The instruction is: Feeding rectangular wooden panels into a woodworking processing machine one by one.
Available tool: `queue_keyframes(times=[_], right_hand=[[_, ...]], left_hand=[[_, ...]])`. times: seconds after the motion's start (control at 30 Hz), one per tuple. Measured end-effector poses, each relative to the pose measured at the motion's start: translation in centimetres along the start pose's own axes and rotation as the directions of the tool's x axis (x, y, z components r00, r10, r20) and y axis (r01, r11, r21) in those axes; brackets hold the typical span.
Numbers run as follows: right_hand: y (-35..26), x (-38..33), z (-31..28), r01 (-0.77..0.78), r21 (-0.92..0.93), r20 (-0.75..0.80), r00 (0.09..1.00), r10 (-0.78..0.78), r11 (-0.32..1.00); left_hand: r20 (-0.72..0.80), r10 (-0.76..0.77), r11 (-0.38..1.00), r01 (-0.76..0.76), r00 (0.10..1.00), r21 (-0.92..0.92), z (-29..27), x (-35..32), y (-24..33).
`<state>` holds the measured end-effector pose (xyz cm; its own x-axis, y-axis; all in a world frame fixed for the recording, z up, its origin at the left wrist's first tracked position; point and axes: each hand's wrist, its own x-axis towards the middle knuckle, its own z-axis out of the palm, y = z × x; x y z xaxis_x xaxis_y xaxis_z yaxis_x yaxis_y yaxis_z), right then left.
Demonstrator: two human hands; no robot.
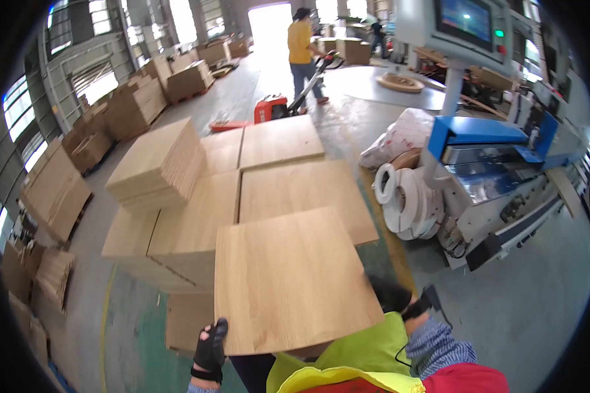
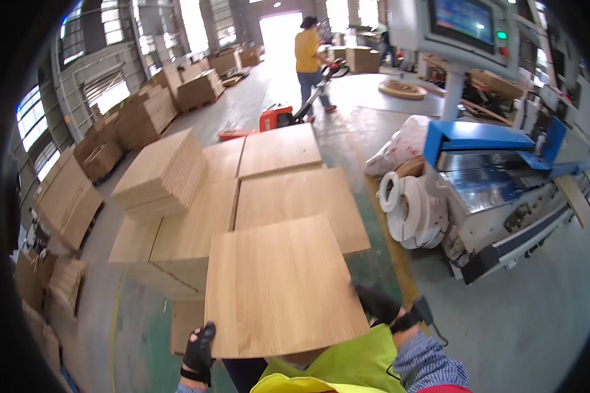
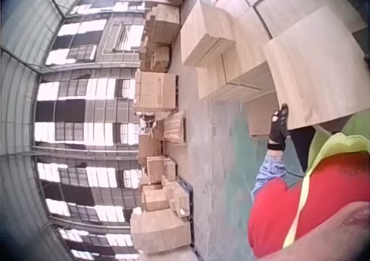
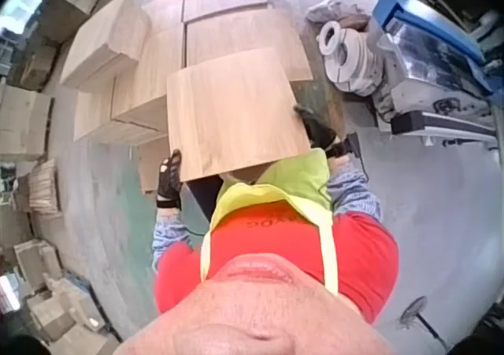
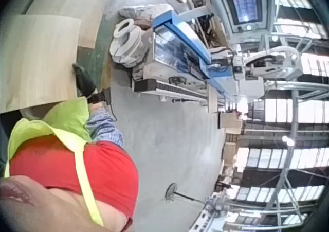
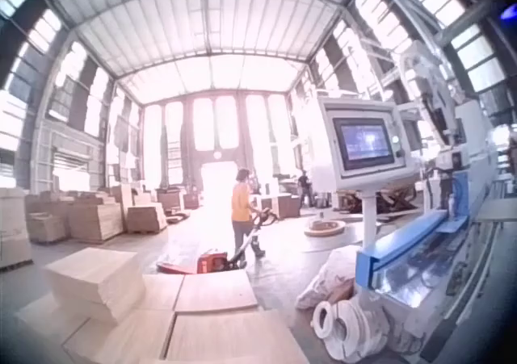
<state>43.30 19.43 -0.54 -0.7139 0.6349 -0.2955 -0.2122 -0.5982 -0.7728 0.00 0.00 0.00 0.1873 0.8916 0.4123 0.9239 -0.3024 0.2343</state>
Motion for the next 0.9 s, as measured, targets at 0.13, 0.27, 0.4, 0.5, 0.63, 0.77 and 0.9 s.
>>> queue_keyframes(times=[0.13, 0.27, 0.4, 0.5, 0.63, 0.77, 0.9], right_hand=[[1.9, -5.7, 6.9, 0.106, -0.429, -0.26, 0.936, -0.235, 0.897], [0.2, -16.8, 9.6, 0.158, -0.432, -0.369, 0.867, -0.334, 0.888], [-4.5, -25.6, 10.3, 0.09, -0.502, -0.59, 0.692, -0.416, 0.86], [-1.7, -33.2, 1.2, -0.142, -0.989, 0.006, 0.287, -0.958, -0.049], [-2.9, -32.6, 2.4, 0.638, -0.642, -0.56, -0.012, -0.828, 0.425], [-0.9, -25.3, 10.1, 0.879, -0.138, -0.711, 0.233, -0.663, 0.456], [-1.0, -23.1, 8.6, 0.189, -0.744, -0.668, -0.164, -0.726, 0.641]], left_hand=[[0.178, 0.117, 0.974, -0.078, 0.977, -0.21, -0.5, -2.4, -5.5], [0.065, 0.172, 0.965, -0.155, 0.983, -0.209, 0.1, -0.8, 1.8], [0.284, -0.157, 0.615, 0.319, 0.946, -0.721, -1.7, 8.4, 12.7], [0.042, 0.12, 0.58, -0.035, 0.992, -0.814, -1.9, 14.2, 21.6], [-0.281, 0.498, 0.731, -0.571, 0.82, -0.373, 3.2, 18.1, 29.5], [-0.391, 0.423, 0.651, -0.575, 0.817, -0.496, 9.4, 20.1, 36.7], [-0.316, 0.491, 0.614, -0.58, 0.812, -0.536, 9.9, 21.2, 41.2]])
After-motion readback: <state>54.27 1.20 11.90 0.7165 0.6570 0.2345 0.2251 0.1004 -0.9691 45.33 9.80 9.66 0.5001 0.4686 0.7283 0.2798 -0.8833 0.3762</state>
